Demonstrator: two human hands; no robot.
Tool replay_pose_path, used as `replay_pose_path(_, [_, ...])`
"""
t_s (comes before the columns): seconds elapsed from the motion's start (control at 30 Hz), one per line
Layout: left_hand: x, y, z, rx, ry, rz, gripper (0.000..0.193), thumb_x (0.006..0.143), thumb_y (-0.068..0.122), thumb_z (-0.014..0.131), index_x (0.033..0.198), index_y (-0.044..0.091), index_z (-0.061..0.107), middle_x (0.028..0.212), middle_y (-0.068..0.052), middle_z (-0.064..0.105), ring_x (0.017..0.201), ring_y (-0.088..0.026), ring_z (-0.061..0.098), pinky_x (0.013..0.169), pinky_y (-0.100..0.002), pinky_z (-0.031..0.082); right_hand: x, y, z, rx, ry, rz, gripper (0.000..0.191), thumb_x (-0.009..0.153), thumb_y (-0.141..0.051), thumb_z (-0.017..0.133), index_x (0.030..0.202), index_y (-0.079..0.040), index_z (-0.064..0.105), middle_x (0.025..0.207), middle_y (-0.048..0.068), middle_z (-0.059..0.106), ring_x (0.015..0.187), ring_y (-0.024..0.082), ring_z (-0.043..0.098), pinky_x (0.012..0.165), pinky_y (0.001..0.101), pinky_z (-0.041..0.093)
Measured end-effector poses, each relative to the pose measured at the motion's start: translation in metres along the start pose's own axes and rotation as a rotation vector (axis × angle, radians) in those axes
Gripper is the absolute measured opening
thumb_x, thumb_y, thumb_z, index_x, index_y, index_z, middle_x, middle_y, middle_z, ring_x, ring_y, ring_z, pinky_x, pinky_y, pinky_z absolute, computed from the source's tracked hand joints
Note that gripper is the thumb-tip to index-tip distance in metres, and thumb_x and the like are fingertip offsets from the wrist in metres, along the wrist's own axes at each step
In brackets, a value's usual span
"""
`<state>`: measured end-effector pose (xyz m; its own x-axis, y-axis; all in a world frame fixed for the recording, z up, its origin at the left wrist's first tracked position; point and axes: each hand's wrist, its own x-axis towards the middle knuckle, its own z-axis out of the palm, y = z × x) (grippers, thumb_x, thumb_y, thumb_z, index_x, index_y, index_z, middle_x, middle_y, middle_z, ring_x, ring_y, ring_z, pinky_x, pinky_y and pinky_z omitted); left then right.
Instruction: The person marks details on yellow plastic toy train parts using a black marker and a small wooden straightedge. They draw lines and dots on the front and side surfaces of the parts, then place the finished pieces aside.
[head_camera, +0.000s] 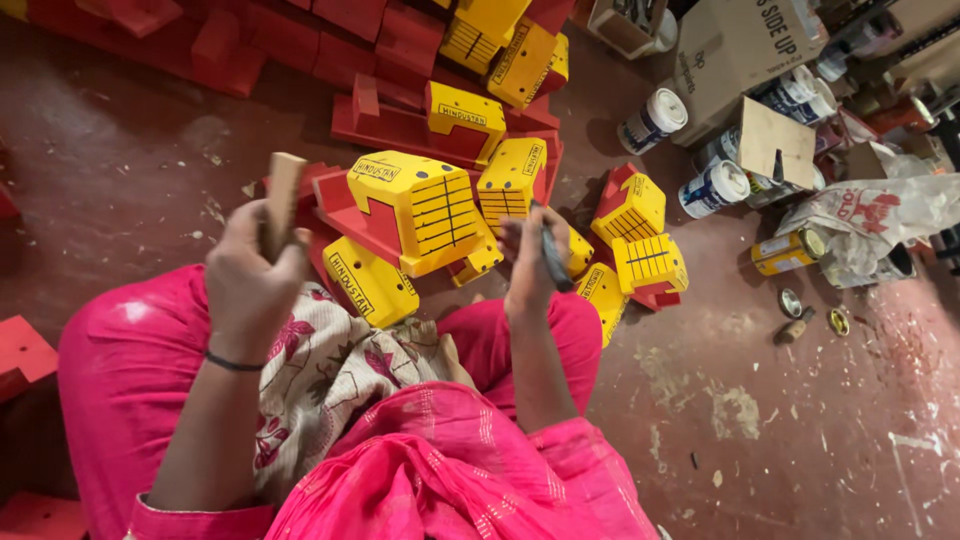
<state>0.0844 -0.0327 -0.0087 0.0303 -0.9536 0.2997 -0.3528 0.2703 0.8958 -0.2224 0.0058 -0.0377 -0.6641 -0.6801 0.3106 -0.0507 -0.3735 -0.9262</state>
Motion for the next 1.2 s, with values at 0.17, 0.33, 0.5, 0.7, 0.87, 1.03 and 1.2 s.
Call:
replay_pose_path(0.17, [0.015, -0.018, 0.004, 0.032, 0.038, -0.165, 0.037, 0.09, 0.022, 0.074, 0.12, 0.002, 0.068, 0.096, -0.017, 0.073, 0.083, -0.028, 0.071, 0.077, -0.042, 0.055, -0.005, 0.01, 0.056, -0.645, -0.26, -0.545, 0.05, 0.098, -0.026, 0.07, 0.135, -0.007, 0.041, 0.129, 0.018, 0.048, 0.117, 0.019, 0.052, 0.093, 0.0297, 0.058])
replay_pose_path(0.33, [0.018, -0.019, 0.013, 0.135, 0.014, -0.1, 0.036, 0.092, 0.024, 0.079, 0.116, 0.0, 0.069, 0.101, -0.019, 0.072, 0.087, -0.032, 0.07, 0.078, -0.044, 0.054, -0.028, 0.001, 0.086, -1.068, -0.201, -0.522, 0.102, 0.061, -0.05, 0.094, 0.131, -0.002, 0.038, 0.127, 0.03, 0.051, 0.116, 0.046, 0.053, 0.098, 0.053, 0.046])
replay_pose_path(0.5, [0.021, -0.026, 0.011, 0.194, -0.109, -0.27, 0.035, 0.093, 0.025, 0.076, 0.116, -0.001, 0.068, 0.095, -0.022, 0.071, 0.081, -0.033, 0.071, 0.076, -0.045, 0.055, -0.015, -0.005, 0.078, -0.907, -0.126, -0.456, 0.091, 0.059, -0.04, 0.096, 0.125, -0.006, 0.044, 0.118, 0.019, 0.059, 0.112, 0.039, 0.061, 0.099, 0.0482, 0.051])
replay_pose_path(0.7, [0.027, -0.04, 0.016, 0.104, 0.043, -0.062, 0.029, 0.095, 0.016, 0.078, 0.105, -0.009, 0.067, 0.094, -0.02, 0.07, 0.083, -0.027, 0.066, 0.078, -0.041, 0.053, -0.022, -0.033, 0.029, -0.802, -0.047, -0.458, 0.096, 0.052, -0.04, 0.103, 0.121, -0.009, 0.045, 0.114, 0.014, 0.062, 0.102, 0.029, 0.068, 0.089, 0.0427, 0.058])
replay_pose_path(0.87, [0.024, -0.054, 0.019, -0.025, 0.08, -0.016, 0.023, 0.095, 0.009, 0.071, 0.108, -0.008, 0.064, 0.1, -0.013, 0.071, 0.087, -0.017, 0.067, 0.084, -0.036, 0.054, 0.0, -0.109, -0.049, -0.297, 0.112, -0.197, 0.087, 0.049, -0.013, 0.096, 0.118, -0.011, 0.043, 0.109, 0.006, 0.053, 0.093, 0.025, 0.062, 0.074, 0.042, 0.061])
replay_pose_path(1.03, [0.021, -0.062, 0.02, -0.052, 0.099, -0.067, 0.023, 0.097, 0.01, 0.073, 0.108, -0.008, 0.063, 0.102, -0.011, 0.072, 0.088, -0.016, 0.066, 0.083, -0.034, 0.054, 0.011, -0.144, -0.115, -0.095, 0.248, -0.5, 0.079, 0.059, -0.006, 0.094, 0.116, -0.012, 0.039, 0.115, 0.006, 0.05, 0.108, 0.023, 0.06, 0.102, 0.0439, 0.057])
replay_pose_path(1.2, [0.019, -0.059, 0.021, 0.047, 0.089, -0.122, 0.03, 0.096, 0.015, 0.076, 0.112, -0.007, 0.063, 0.098, -0.014, 0.071, 0.09, -0.022, 0.068, 0.081, -0.037, 0.054, 0.068, -0.08, -0.134, -1.096, 0.447, -0.942, 0.076, 0.071, -0.023, 0.101, 0.12, -0.007, 0.044, 0.119, 0.018, 0.056, 0.11, 0.038, 0.061, 0.096, 0.0496, 0.054])
